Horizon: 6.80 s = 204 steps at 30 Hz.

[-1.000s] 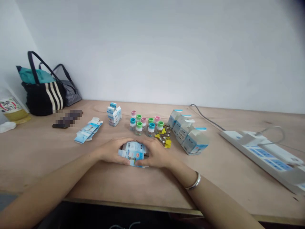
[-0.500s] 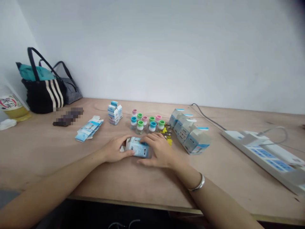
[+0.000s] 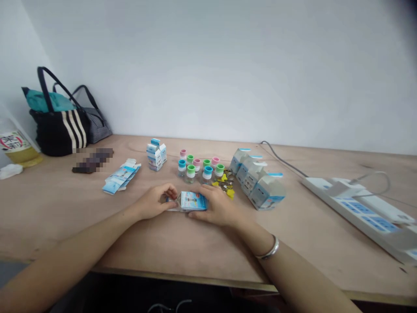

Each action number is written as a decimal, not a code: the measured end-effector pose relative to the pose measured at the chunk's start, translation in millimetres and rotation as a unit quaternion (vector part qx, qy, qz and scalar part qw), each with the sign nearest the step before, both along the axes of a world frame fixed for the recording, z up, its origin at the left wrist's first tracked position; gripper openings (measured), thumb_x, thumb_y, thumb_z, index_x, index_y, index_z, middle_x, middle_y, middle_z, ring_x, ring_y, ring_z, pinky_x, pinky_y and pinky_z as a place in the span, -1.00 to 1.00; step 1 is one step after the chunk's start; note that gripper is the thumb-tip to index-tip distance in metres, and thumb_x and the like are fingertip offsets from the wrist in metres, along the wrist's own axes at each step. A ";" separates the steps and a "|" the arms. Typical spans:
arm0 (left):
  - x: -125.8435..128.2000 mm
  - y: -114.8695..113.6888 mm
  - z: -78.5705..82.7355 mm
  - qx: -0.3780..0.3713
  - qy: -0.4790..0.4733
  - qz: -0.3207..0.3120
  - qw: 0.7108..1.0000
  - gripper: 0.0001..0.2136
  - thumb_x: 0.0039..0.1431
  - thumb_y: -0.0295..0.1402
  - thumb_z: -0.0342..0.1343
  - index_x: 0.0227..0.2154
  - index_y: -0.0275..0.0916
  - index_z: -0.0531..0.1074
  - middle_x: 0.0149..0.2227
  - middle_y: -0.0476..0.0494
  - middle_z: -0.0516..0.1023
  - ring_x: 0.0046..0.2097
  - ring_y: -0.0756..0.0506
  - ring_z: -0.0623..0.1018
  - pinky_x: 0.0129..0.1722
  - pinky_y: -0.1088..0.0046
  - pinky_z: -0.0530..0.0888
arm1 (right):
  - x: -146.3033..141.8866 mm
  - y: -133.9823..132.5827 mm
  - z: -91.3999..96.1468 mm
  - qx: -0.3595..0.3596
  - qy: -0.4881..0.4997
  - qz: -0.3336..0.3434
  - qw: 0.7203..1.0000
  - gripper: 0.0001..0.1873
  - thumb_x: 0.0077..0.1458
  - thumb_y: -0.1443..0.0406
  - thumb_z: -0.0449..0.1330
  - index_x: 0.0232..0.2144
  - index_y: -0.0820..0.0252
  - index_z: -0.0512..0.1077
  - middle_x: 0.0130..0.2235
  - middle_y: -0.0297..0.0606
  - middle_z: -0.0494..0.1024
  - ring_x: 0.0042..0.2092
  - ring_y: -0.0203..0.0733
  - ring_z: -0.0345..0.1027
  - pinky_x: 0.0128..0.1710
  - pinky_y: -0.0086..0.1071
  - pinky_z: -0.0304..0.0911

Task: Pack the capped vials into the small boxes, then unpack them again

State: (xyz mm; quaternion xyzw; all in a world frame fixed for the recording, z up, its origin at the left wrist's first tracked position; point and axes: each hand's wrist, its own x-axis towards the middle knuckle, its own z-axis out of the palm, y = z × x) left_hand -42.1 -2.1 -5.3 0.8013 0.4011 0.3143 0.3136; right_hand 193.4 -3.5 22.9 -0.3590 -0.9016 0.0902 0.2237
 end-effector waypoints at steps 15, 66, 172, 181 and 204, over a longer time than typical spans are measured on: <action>-23.1 3.1 10.9 -0.017 0.088 0.008 0.996 -0.53 -0.17 -0.15 0.27 -0.14 -0.17 0.41 -0.24 -0.10 0.46 -0.27 -0.07 0.46 -0.32 0.41 0.45 | -2.3 -1.7 3.4 -0.017 0.028 0.000 0.999 -0.41 -0.18 0.13 0.33 -0.04 0.12 0.38 -0.19 -0.19 0.49 -0.20 -0.09 0.38 -0.27 -0.32 0.22; -31.7 32.1 -0.5 -0.001 0.012 0.271 0.963 -0.54 -0.21 -0.24 0.25 -0.20 -0.24 0.30 -0.21 -0.15 0.50 -0.28 -0.11 0.54 -0.28 0.34 0.49 | -6.1 0.6 -7.7 0.065 0.135 -0.020 0.988 -0.27 -0.10 0.21 0.28 0.11 0.11 0.10 0.03 -0.06 0.24 -0.01 -0.02 0.23 -0.06 -0.12 0.29; -4.8 -9.6 6.4 -0.216 -0.190 0.103 0.952 -0.70 -0.04 -0.22 0.19 -0.25 -0.27 0.42 -0.43 -0.01 0.50 -0.42 0.01 0.47 -0.40 0.49 0.42 | -24.5 -0.3 -0.6 0.013 -0.022 -0.031 0.999 -0.33 -0.12 -0.13 0.19 -0.05 0.14 0.38 -0.23 -0.14 0.47 -0.24 -0.10 0.35 -0.34 -0.37 0.14; -1.1 -9.7 3.2 -0.206 -0.204 0.078 0.954 -0.72 0.02 -0.25 0.17 -0.21 -0.26 0.39 -0.31 -0.06 0.51 -0.31 -0.02 0.50 -0.29 0.43 0.47 | -26.6 -3.7 1.8 0.026 -0.027 -0.035 0.999 -0.35 -0.13 -0.11 0.21 -0.04 0.10 0.38 -0.23 -0.17 0.48 -0.23 -0.09 0.36 -0.31 -0.34 0.14; -80.1 26.3 31.1 0.063 0.276 0.201 0.938 -0.53 -0.20 -0.08 0.20 -0.21 -0.24 0.42 -0.24 -0.17 0.50 -0.20 -0.24 0.47 -0.24 0.31 0.38 | -22.9 -1.3 -1.5 0.010 0.020 -0.044 0.999 -0.11 -0.25 0.02 0.33 0.11 0.17 0.13 0.09 -0.01 0.24 0.02 0.08 0.23 -0.10 -0.11 0.22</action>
